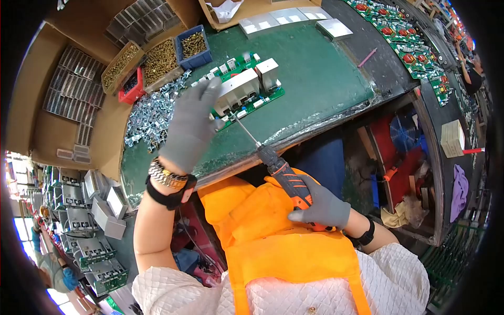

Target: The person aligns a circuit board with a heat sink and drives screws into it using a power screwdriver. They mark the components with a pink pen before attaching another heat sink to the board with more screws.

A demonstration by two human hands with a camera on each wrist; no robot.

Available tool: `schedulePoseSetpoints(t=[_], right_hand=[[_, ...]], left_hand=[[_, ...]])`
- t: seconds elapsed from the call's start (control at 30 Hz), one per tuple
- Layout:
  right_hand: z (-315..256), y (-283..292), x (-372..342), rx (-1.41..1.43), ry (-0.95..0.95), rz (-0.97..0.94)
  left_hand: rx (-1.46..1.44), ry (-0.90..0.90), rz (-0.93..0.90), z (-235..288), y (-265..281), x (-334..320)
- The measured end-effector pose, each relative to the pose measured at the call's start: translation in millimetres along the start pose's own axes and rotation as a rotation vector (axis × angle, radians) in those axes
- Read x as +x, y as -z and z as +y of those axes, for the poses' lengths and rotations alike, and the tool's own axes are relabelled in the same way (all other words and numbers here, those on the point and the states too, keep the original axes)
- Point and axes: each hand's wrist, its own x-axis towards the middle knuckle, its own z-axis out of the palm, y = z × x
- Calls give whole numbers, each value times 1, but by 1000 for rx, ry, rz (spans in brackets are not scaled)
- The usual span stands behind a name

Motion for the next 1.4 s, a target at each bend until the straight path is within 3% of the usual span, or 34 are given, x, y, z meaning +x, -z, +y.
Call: schedulePoseSetpoints(t=[0.1, 0.17, 0.5, 0.57, 0.77, 1.4], right_hand=[[16, -7, 10, 49, 39, 12], [13, -7, 12, 50, 24, -8], [4, -9, 21, 77, 46, -1], [6, -10, 23, 78, 34, 1], [-3, -11, 20, 28, -7, 30], [-5, -13, 19, 112, 7, -18]], left_hand=[[111, 40, -83, 6, -22, 3], [224, 37, 6, 5, -31, 3], [180, 61, 31, 8, -34, 8], [159, 131, 13, 10, -36, 9], [234, 62, 110, 5, -44, 7], [167, 112, 70, 5, -46, 6]])
